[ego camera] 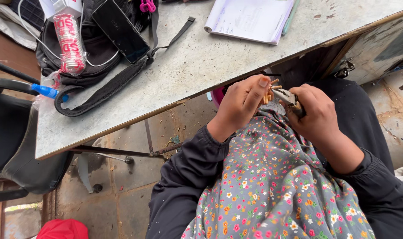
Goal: The person uses pliers to pull out small metal inserts from an orange plastic component while seated at a workbench.
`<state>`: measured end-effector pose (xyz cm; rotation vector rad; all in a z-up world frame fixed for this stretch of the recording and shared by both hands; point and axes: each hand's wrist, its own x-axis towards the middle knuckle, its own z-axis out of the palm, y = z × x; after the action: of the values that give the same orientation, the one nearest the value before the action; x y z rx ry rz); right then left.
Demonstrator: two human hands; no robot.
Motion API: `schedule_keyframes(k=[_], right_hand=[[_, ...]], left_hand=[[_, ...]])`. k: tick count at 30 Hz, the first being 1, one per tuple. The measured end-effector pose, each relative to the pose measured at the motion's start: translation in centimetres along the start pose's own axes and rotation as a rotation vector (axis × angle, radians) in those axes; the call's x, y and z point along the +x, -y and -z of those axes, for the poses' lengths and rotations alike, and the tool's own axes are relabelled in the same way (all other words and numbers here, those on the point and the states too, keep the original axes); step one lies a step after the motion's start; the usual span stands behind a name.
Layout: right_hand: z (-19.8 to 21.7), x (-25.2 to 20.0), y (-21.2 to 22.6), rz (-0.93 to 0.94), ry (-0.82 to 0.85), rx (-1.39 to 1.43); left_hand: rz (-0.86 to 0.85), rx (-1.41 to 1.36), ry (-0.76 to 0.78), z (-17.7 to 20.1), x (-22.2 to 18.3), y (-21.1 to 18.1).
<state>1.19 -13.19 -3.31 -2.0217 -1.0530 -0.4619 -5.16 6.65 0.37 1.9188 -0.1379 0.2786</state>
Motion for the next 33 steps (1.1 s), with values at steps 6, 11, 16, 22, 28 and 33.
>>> schedule_keyframes(k=[6,11,16,22,28,33], right_hand=[[-0.5,-0.8,-1.0,-0.18,0.139,0.163],[-1.5,-1.9,-2.2,-0.413,0.315,0.768],[-1.0,-1.2,-1.4,-0.436,0.364,0.762],[-0.1,0.3,0.5,-0.491,0.342,0.526],[-0.3,-0.7,-1.1,-0.158,0.118,0.175],[-0.1,-0.5,-1.2,0.008,0.039,-0.007]], left_hand=[[-0.239,0.189,-0.141,-0.4,0.3,0.8],[-0.341,0.462,-0.221,-0.7,0.4,1.7],[-0.397,0.52,-0.254,-0.9,0.6,1.6],[-0.42,0.602,-0.265,-0.8,0.4,1.2],[-0.296,0.416,-0.166,-0.4,0.0,0.9],[0.137,-0.061,0.057,0.3,0.2,1.6]])
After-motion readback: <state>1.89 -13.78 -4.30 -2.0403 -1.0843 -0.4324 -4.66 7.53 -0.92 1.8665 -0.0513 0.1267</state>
